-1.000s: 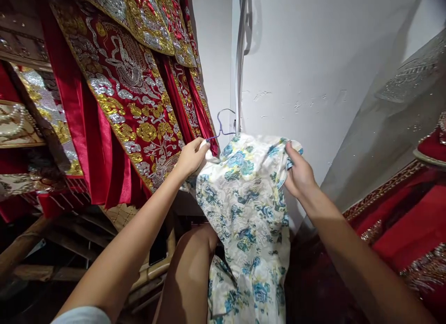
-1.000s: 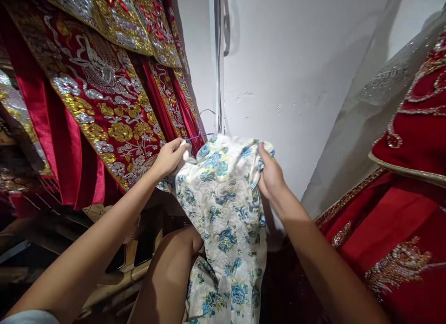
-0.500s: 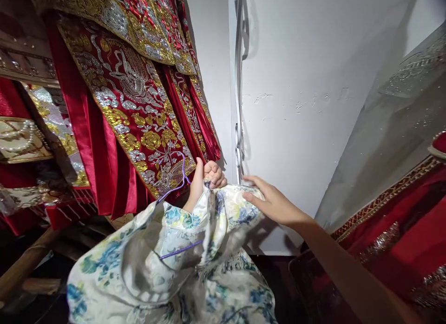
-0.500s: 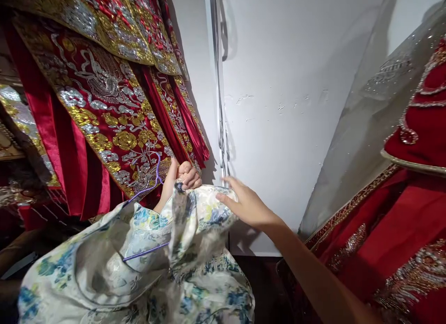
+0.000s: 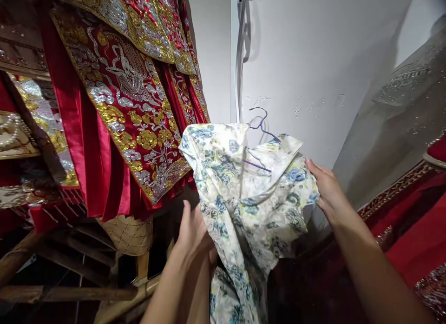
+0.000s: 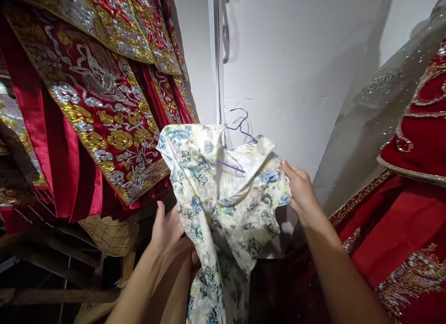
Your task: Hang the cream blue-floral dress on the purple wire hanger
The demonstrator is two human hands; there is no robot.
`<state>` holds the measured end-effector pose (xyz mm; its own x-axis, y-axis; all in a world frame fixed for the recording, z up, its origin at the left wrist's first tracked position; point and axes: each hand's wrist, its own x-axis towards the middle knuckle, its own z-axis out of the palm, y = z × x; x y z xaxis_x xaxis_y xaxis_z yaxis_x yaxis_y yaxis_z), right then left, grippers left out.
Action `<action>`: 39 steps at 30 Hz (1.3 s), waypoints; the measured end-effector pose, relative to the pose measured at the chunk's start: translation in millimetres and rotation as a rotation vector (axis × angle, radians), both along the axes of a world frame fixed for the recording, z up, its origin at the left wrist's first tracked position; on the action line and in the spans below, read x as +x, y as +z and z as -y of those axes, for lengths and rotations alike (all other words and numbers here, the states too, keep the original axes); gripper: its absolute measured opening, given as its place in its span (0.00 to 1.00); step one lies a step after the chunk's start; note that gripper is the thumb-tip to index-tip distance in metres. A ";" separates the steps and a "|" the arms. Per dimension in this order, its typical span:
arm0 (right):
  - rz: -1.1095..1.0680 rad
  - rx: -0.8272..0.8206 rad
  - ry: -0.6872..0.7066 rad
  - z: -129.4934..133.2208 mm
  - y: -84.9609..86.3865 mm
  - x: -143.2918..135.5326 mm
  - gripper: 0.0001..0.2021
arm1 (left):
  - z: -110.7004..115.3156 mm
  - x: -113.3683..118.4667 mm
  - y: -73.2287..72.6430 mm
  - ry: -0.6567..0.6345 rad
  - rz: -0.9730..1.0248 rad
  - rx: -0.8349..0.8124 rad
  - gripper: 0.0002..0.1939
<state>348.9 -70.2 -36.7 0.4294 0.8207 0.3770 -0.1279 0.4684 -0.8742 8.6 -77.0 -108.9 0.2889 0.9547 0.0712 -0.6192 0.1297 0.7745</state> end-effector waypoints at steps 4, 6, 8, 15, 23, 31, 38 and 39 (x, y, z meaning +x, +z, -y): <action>-0.023 -0.097 0.130 -2.7 8.7 -20.5 0.20 | 20.3 20.4 -36.0 0.278 -0.069 -0.147 0.37; 0.003 -0.138 0.160 4.6 1.9 -24.1 0.20 | 31.4 27.1 -51.7 0.345 -0.145 -0.171 0.36; 0.009 -0.155 0.109 15.2 -14.3 -23.4 0.21 | 42.2 28.7 -64.5 0.362 -0.178 -0.195 0.35; 0.029 -0.025 -0.682 76.8 -125.0 -83.4 0.21 | 67.2 21.2 -85.3 0.344 -0.284 -0.292 0.37; 0.291 -0.229 0.145 99.3 -153.6 -174.9 0.14 | 80.1 28.3 -77.0 0.329 -0.344 -0.207 0.39; 0.417 -0.287 0.119 106.4 -156.6 -157.1 0.14 | 80.9 17.5 -77.0 0.406 -0.507 -0.122 0.37; 0.452 -0.054 -0.136 108.4 -155.0 -154.6 0.09 | 80.6 33.4 -86.7 1.112 -0.599 0.221 0.25; 0.443 -0.017 -0.164 109.2 -153.0 -154.2 0.09 | 84.9 39.8 -85.4 1.148 -0.631 0.331 0.22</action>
